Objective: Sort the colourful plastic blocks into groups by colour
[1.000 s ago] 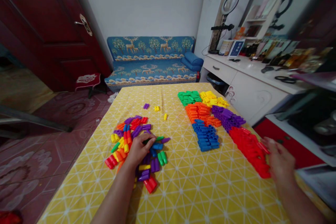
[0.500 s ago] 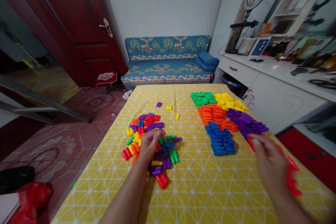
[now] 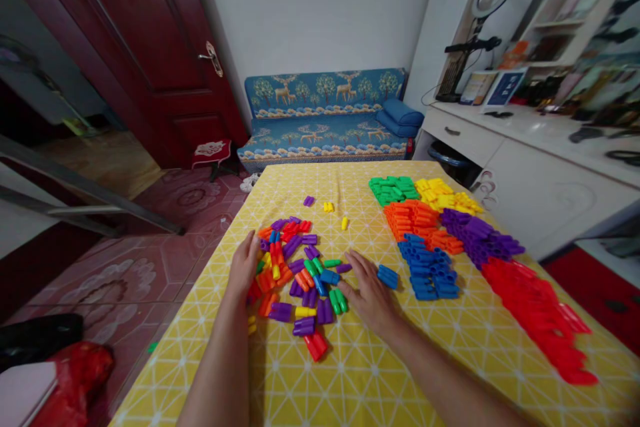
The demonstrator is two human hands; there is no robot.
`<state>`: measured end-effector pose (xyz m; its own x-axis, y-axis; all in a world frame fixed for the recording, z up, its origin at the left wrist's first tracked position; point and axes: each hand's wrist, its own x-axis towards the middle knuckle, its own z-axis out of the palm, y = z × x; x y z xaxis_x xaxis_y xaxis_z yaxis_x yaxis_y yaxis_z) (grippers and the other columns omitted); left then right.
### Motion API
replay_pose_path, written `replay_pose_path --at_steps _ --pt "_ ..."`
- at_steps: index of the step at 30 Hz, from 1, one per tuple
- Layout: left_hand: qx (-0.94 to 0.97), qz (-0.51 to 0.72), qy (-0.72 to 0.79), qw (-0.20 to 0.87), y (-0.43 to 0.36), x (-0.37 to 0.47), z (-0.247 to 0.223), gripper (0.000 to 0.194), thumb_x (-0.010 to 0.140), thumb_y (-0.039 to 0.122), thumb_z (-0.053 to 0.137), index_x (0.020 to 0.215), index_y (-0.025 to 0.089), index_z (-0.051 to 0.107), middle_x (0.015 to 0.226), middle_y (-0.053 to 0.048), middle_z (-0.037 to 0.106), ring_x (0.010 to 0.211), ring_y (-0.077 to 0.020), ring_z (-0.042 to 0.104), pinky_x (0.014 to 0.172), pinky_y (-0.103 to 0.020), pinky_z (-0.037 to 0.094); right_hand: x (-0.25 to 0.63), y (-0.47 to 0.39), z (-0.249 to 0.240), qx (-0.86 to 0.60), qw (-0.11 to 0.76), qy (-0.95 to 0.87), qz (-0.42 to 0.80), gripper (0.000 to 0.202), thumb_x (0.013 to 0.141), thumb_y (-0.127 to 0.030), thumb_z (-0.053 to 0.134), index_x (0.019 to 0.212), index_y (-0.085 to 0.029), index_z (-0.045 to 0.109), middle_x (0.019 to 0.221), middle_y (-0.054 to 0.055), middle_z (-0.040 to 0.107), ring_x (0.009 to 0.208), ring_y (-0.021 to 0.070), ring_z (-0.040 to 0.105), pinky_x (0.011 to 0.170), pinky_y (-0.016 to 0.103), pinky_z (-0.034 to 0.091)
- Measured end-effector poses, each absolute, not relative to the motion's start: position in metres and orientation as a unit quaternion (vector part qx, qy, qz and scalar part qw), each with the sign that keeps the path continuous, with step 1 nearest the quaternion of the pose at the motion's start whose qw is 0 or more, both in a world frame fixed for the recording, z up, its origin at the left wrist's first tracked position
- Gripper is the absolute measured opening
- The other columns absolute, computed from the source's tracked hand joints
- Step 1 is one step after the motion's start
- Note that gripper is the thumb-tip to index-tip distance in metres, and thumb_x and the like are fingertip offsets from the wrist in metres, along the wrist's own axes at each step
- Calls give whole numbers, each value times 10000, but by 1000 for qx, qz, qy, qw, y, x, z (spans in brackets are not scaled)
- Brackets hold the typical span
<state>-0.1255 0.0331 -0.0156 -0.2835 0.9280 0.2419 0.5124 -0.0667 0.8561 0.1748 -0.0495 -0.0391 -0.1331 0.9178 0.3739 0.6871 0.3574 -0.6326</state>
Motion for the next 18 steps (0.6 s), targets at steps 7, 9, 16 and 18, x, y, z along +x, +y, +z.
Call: replay_pose_path --at_steps 7,9,16,18 --pt "758 318 547 160 27 -76 -14 477 824 476 635 1244 251 644 1340 -136 540 1242 -323 519 1053 -511 413 184 -38 -40 -555 582 -503 317 571 945 -511 410 1421 -205 335 1397 154 481 1294 229 492 1043 434 461" --pt "784 294 525 152 22 -60 -9 434 836 455 632 1221 255 661 1374 -137 517 1238 -330 523 1046 -514 419 188 -40 -36 -533 624 -448 355 522 949 -516 395 1368 -207 376 1375 158 495 1214 229 564 981 419 508" --pt "856 260 430 122 -3 -13 4 373 856 350 633 1223 288 649 1389 -104 524 1286 -327 461 1073 -566 357 216 -60 -8 -566 586 -554 172 312 919 -383 497 1140 -192 606 1166 110 627 931 189 643 755 321 550" --pt "852 264 443 91 -9 -6 7 363 861 323 627 1223 307 642 1413 -91 505 1329 -339 406 1094 -626 278 229 -62 -6 -585 547 -594 75 252 915 -322 484 1056 -192 647 1119 94 646 992 198 625 851 347 528"
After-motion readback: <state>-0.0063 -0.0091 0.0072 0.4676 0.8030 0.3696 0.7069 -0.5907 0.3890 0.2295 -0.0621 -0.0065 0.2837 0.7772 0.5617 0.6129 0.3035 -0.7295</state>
